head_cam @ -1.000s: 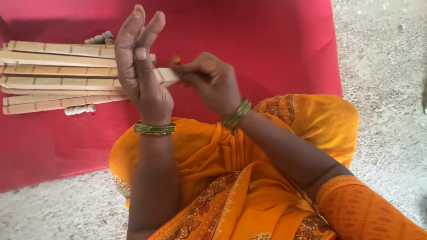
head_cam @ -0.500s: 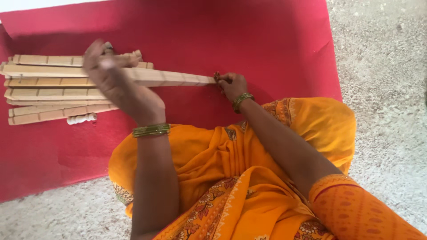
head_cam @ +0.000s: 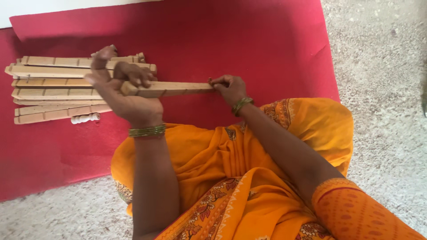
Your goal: The person sits on the floor with a stack of wooden sticks beside them. They pick up one stick at a time, hold it upright, and wrap and tie thread around one end of the stick, then set it back on the stack.
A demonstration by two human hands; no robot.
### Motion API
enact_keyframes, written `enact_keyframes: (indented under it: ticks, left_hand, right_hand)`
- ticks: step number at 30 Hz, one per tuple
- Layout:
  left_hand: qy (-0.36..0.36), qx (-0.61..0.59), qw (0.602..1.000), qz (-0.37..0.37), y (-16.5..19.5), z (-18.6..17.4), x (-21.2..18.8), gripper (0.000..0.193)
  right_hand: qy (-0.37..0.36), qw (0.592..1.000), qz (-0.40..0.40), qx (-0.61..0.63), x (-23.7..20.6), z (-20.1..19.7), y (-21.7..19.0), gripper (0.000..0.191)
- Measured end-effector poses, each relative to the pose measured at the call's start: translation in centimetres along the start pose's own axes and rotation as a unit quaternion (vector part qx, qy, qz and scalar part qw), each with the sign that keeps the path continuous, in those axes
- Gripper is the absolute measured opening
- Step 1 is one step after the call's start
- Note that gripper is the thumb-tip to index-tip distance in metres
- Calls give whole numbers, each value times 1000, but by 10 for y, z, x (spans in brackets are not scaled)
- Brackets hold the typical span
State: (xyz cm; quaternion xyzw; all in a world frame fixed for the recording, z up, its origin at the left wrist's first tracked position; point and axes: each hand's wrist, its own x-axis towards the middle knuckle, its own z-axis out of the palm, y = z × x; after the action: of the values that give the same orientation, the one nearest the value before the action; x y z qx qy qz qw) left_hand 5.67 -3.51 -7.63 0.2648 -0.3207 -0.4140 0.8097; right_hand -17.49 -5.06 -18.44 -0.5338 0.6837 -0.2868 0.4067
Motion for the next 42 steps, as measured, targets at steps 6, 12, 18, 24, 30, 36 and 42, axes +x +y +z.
enact_keyframes:
  ticks: [6, 12, 18, 24, 30, 36, 42]
  left_hand:
    - [-67, 43, 996, 29, -4, 12, -12, 23]
    - [-109, 65, 992, 21, 0, 15, -15, 28]
    - [-126, 98, 986, 40, 3, 15, -7, 30]
    - [-111, 96, 988, 38, -2, 22, -4, 48]
    - [-78, 157, 983, -44, -64, 23, -31, 85]
    - [-139, 280, 917, -247, -136, 0, -48, 43]
    - [-128, 193, 962, -143, -121, 5, -40, 49]
  right_hand:
    - [-58, 956, -234, 169, -50, 0, -104, 10]
    - [-78, 903, -389, 161, -78, -9, -155, 15]
    - [-43, 950, -300, 71, -37, -4, -75, 4]
    - [-22, 992, -90, -91, 4, -14, 26, 8]
    - [-36, 996, 79, -34, 20, -10, 41, 14]
    - [-115, 989, 69, 69, 12, -11, 33, 14]
    - [-32, 961, 82, 260, -24, -40, 0, 15]
